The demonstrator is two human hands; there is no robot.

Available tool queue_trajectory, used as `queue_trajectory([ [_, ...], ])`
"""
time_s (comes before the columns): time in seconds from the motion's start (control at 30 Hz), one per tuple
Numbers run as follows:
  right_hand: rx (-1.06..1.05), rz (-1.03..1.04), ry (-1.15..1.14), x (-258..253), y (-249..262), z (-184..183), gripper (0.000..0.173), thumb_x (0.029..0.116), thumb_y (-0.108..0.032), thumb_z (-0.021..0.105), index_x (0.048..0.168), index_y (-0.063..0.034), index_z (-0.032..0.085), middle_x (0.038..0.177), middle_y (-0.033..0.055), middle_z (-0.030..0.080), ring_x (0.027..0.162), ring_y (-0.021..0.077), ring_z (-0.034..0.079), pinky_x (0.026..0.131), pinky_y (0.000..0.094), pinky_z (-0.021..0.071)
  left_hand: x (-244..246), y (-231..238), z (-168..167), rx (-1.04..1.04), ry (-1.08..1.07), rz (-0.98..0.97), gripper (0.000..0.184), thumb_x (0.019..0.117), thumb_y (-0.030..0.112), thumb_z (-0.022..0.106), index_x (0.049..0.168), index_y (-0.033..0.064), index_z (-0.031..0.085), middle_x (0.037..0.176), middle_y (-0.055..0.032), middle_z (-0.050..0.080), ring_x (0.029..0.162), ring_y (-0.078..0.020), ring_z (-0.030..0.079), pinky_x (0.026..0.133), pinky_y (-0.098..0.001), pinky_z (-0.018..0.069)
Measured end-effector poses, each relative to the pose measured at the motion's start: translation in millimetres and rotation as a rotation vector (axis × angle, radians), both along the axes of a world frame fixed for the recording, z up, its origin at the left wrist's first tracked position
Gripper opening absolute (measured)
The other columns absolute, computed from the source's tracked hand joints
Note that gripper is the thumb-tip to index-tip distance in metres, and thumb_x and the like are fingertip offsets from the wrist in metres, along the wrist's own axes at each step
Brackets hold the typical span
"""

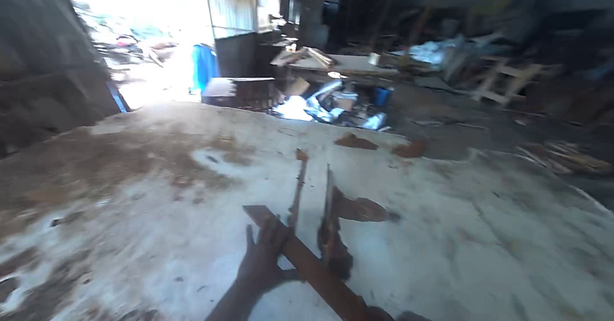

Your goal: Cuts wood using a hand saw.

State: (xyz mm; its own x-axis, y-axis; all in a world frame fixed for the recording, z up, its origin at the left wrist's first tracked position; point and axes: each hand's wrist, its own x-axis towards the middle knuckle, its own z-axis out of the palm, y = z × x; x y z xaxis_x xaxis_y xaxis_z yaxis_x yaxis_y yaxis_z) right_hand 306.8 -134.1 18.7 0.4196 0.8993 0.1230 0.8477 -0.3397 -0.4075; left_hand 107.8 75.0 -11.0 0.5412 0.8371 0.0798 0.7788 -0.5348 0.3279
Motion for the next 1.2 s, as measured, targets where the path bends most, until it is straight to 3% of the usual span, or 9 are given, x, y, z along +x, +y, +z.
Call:
queue_trajectory([
  [0.03,0.03,0.004,0.021,8,6,-17,0.054,0.0914,-0.034,0.07,0.139,-0.0079,0.064,0.137,0.0197,0.064,0.127,0.0379,0.06,0.109,0.0543,0.0423,8,7,1,-0.019,0.028,-0.028,0.127,0.0538,0.106,0.047,0.161,0.0395,0.029,0.172,-0.0059,0.015,0.159,-0.0334,0.006,0.118,-0.0773,0.0009],
  [0.13,0.044,-0.05,-0.07,26,-21,-52,0.058,0.0992,-0.058,0.053,0.148,-0.0269,0.057,0.148,0.0089,0.057,0.135,0.0353,0.053,0.113,0.0615,0.0362,28,29,0,-0.031,0.056,-0.099,0.127,0.0528,0.108,0.041,0.16,0.0402,0.031,0.172,-0.0036,0.017,0.159,-0.033,0.004,0.121,-0.0725,0.002],
  [0.23,0.062,-0.111,-0.124,29,-24,-59,0.057,0.099,-0.062,0.05,0.147,-0.0317,0.057,0.146,0.0075,0.059,0.131,0.0348,0.056,0.11,0.0596,0.0378,41,47,-3,-0.029,0.061,-0.156,0.125,0.053,0.109,0.038,0.158,0.0409,0.033,0.172,-0.0034,0.017,0.159,-0.033,0.003,0.124,-0.0656,0.0016],
  [0.4,0.109,-0.167,-0.17,24,-22,-57,0.048,0.0999,-0.054,0.054,0.141,-0.0304,0.064,0.137,0.0097,0.065,0.127,0.036,0.058,0.109,0.0599,0.0374,55,67,-4,-0.004,0.069,-0.279,0.114,0.0612,0.106,0.034,0.158,0.0455,0.031,0.172,0.0008,0.016,0.16,-0.0295,0.002,0.121,-0.07,-0.0022],
  [0.47,0.089,-0.177,-0.167,23,-21,-51,0.047,0.1,-0.053,0.054,0.139,-0.0296,0.065,0.136,0.011,0.065,0.127,0.038,0.058,0.108,0.061,0.0379,58,76,-7,0.024,0.026,-0.291,0.111,0.0604,0.106,0.038,0.155,0.0475,0.036,0.172,-0.0039,0.014,0.159,-0.0342,0.001,0.123,-0.067,-0.0002],
  [0.7,0.109,-0.201,-0.241,23,-15,-57,0.046,0.0992,-0.054,0.055,0.139,-0.0332,0.065,0.136,0.0103,0.065,0.124,0.0346,0.06,0.103,0.0558,0.0425,69,97,-10,0.025,0.064,-0.331,0.121,0.06,0.106,0.038,0.16,0.0389,0.031,0.172,0.0008,0.014,0.16,-0.0263,-0.002,0.127,-0.0578,0.0011],
  [1.0,0.121,-0.207,-0.216,27,-7,-59,0.047,0.0992,-0.056,0.054,0.14,-0.0344,0.064,0.137,0.0104,0.064,0.121,0.0332,0.061,0.101,0.0556,0.043,72,107,-7,-0.004,0.079,-0.332,0.115,0.0629,0.104,0.038,0.158,0.0406,0.034,0.172,0.0031,0.013,0.16,-0.0241,-0.005,0.127,-0.0567,-0.0009],
  [1.1,0.162,-0.193,-0.219,28,-4,-62,0.048,0.0965,-0.054,0.059,0.138,-0.0319,0.066,0.13,0.0159,0.066,0.111,0.0371,0.062,0.092,0.0604,0.0448,73,110,-6,-0.016,0.106,-0.338,0.115,0.0637,0.104,0.038,0.159,0.0407,0.031,0.173,0.0034,0.01,0.159,-0.0238,-0.007,0.126,-0.0565,-0.0032],
  [1.2,0.156,-0.198,-0.229,30,-1,-62,0.048,0.0961,-0.055,0.059,0.138,-0.0332,0.066,0.129,0.0148,0.066,0.11,0.0363,0.062,0.091,0.0596,0.0455,74,112,-7,-0.016,0.106,-0.336,0.115,0.0637,0.104,0.037,0.159,0.0407,0.03,0.173,0.0032,0.01,0.159,-0.0237,-0.007,0.127,-0.0564,-0.002],
])
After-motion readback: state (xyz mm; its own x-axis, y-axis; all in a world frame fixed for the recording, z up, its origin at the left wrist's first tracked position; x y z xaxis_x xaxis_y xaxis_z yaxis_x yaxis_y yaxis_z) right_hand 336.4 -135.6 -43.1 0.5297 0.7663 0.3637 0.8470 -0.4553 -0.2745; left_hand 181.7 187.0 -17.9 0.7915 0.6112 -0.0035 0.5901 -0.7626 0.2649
